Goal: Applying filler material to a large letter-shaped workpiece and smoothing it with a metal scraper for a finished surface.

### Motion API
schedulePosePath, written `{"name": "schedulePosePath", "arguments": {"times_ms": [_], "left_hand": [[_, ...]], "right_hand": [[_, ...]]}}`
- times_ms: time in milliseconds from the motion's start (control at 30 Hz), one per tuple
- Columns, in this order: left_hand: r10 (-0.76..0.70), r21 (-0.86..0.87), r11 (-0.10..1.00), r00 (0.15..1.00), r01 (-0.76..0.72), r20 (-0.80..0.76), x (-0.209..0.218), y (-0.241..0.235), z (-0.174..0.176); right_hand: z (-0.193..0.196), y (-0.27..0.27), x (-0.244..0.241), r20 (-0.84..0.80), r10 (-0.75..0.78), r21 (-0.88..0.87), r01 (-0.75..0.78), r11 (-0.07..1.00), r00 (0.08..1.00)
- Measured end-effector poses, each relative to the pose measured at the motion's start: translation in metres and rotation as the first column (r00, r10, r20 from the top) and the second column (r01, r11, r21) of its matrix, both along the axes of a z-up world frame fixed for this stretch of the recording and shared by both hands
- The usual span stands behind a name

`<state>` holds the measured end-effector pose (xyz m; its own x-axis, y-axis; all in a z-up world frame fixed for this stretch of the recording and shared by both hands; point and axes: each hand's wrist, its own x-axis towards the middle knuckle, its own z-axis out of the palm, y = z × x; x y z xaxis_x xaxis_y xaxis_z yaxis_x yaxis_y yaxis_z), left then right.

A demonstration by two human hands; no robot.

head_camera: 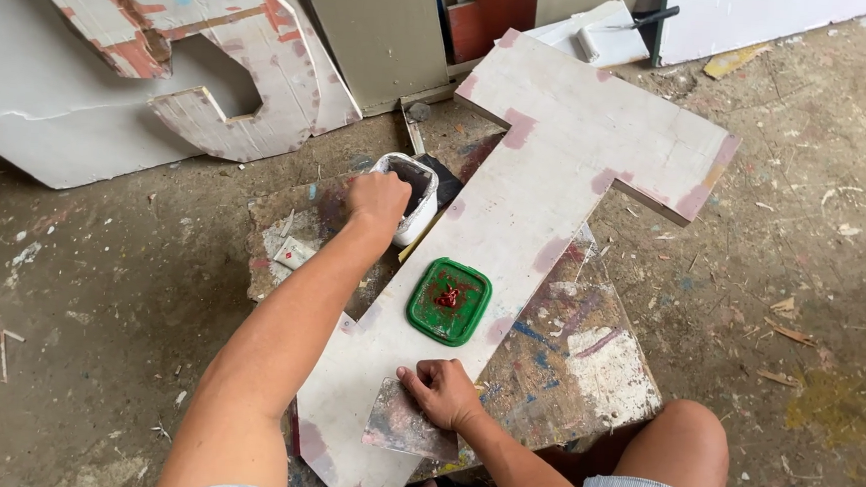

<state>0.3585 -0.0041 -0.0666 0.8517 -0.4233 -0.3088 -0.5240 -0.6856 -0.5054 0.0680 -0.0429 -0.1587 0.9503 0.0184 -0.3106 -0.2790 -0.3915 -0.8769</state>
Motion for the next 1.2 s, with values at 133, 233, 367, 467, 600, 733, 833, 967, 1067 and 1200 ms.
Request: {"name": "schedulePosePath", "arguments": {"times_ms": [133, 233, 367, 467, 600, 733, 833, 967, 1067, 1200], "left_hand": [[0.016, 0.017, 1.000, 1.000, -0.016, -0.022, 0.005, 0.000, 0.009], [0.045, -0.028, 0.999, 0.998, -0.046, -0.046, 0.015, 0.002, 0.003], [0.071, -0.038, 0.997, 0.995, -0.074, -0.065, 0.018, 0.004, -0.002], [0.067, -0.064, 0.995, 0.997, -0.070, -0.049, 0.022, 0.007, -0.009], [0.082, -0.084, 0.993, 0.994, -0.089, -0.077, 0.025, 0.007, -0.009], [0.104, -0.123, 0.985, 0.988, -0.118, -0.111, 0.034, 0.007, -0.009], [0.163, -0.145, 0.972, 0.972, -0.187, -0.168, 0.034, 0.006, 0.017], [0.184, -0.186, 0.957, 0.962, -0.222, -0.202, 0.035, 0.014, 0.032], [0.178, -0.230, 0.946, 0.960, -0.227, -0.214, 0.028, 0.021, 0.045], [0.150, -0.317, 0.921, 0.957, -0.228, -0.250, 0.014, 0.024, 0.069]], "right_hand": [[0.001, 0.001, 0.000, -0.038, -0.002, -0.001, 0.002, 1.000, 0.999], [0.001, 0.001, 0.000, -0.016, 0.000, 0.013, 0.000, 1.000, 1.000], [0.000, 0.001, -0.001, -0.023, 0.004, 0.007, -0.004, 1.000, 1.000], [0.001, 0.001, -0.001, -0.028, -0.003, 0.012, 0.003, 1.000, 1.000], [-0.001, 0.001, 0.000, -0.028, -0.008, 0.001, 0.008, 1.000, 1.000], [0.000, 0.001, 0.000, -0.023, -0.004, -0.013, 0.004, 1.000, 1.000], [-0.003, 0.002, 0.000, -0.009, 0.000, -0.010, 0.000, 1.000, 1.000], [-0.003, 0.002, 0.000, -0.012, -0.015, -0.004, 0.015, 1.000, 1.000], [-0.001, 0.002, 0.000, -0.015, -0.011, -0.024, 0.011, 1.000, 1.000], [-0.004, 0.002, 0.000, 0.008, -0.009, -0.029, 0.009, 1.000, 1.000]]}}
